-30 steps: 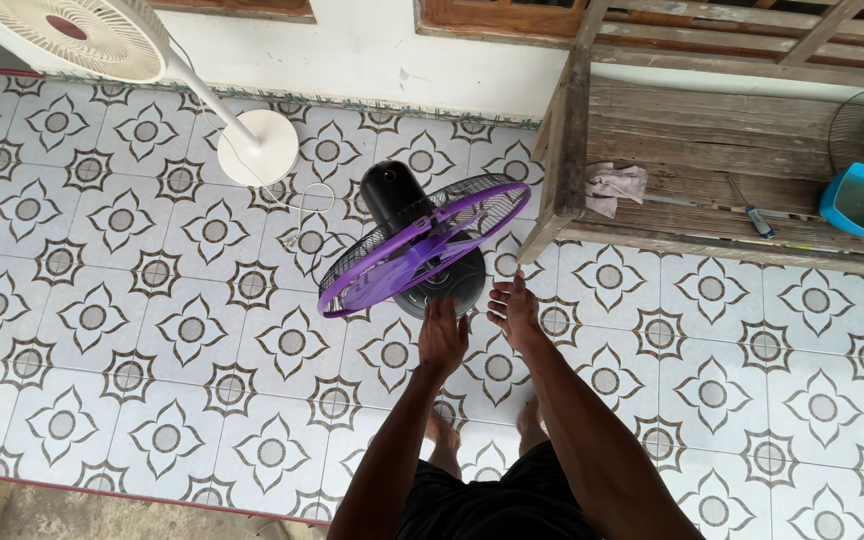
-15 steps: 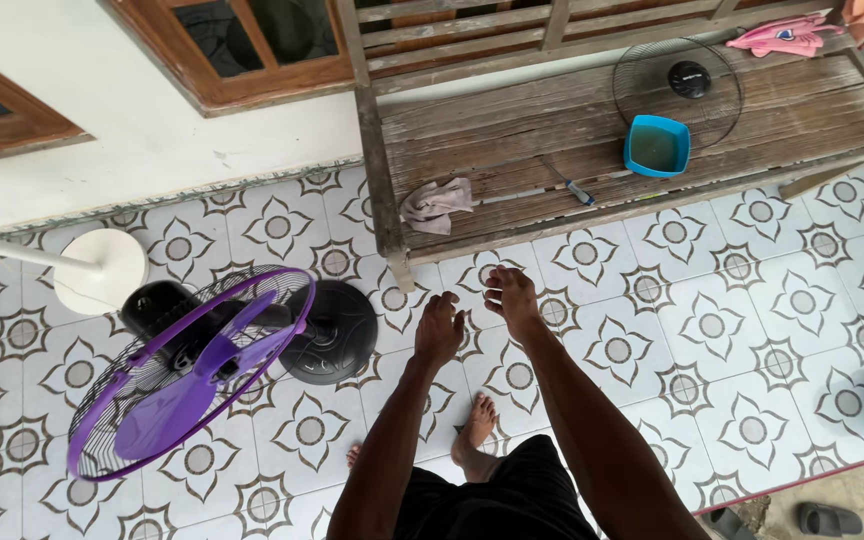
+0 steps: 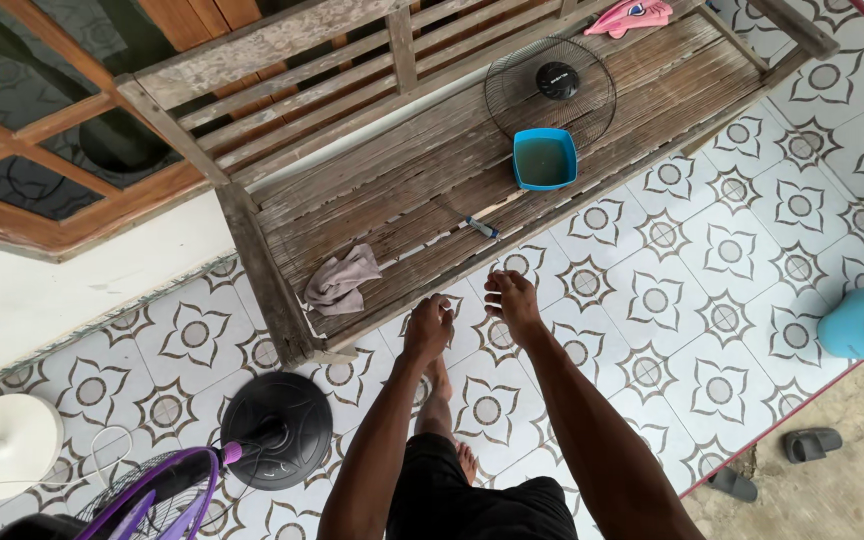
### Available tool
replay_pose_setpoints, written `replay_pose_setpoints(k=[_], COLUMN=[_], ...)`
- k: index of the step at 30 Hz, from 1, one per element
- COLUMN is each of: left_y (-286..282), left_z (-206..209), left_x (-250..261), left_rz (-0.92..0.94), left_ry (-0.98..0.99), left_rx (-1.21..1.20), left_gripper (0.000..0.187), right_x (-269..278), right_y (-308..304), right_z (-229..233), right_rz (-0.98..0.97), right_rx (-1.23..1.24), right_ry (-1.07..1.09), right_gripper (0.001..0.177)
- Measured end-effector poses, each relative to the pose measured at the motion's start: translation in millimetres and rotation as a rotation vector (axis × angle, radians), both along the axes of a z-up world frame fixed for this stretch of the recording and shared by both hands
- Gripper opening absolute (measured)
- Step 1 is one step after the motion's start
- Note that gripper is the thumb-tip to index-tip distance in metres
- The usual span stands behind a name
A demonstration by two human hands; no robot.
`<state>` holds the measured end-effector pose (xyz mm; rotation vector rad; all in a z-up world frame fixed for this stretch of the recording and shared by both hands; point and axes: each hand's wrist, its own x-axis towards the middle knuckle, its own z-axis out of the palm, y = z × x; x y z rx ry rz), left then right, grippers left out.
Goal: The person assembles a standing fan by attaching the purple fan blades to the motor, securing the front cage, and tightening the assembly with a screwdriver. The person also wipes the fan cage with a cloth during the process.
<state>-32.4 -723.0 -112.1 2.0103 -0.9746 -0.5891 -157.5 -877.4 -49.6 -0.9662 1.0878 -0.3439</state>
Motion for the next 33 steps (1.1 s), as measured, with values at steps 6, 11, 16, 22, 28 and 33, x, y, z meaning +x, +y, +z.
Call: replay_pose_setpoints(k=[6,11,16,22,28,33], left_y=[-76,-103,-115,-109,-101,-93], left_z=[-19,-41,-62,-80,-88,-113], left_x=[71,118,136,130,95,85], left_rz=[-0.031,-0.032,0.045,0.221,0.515,0.697], left_ry=[0.120,0.093,0.072,0.104,0.171,0.159], left_rx=[0.162,0.233,0.228,0.248,0.305,0.354], left_gripper=[0.019,0.019,0.018,0.019,0.018,0.019], right_x=[38,67,94,114,112,133], right_y=[-81,-121,-152,-185,-218,-229], right_z=[-7,-19,-39,-89,-142,-185], right_rz=[-0.003,0.032,0.098,0.271,0.602,0.865], right_rx=[0.047,0.048,0.077,0.100,0.062,0.007], right_ry=[0.081,0.141,0.180,0.251,0.360,0.438], right_gripper=[0.026,0.024,0.024,0.027,0.030,0.032])
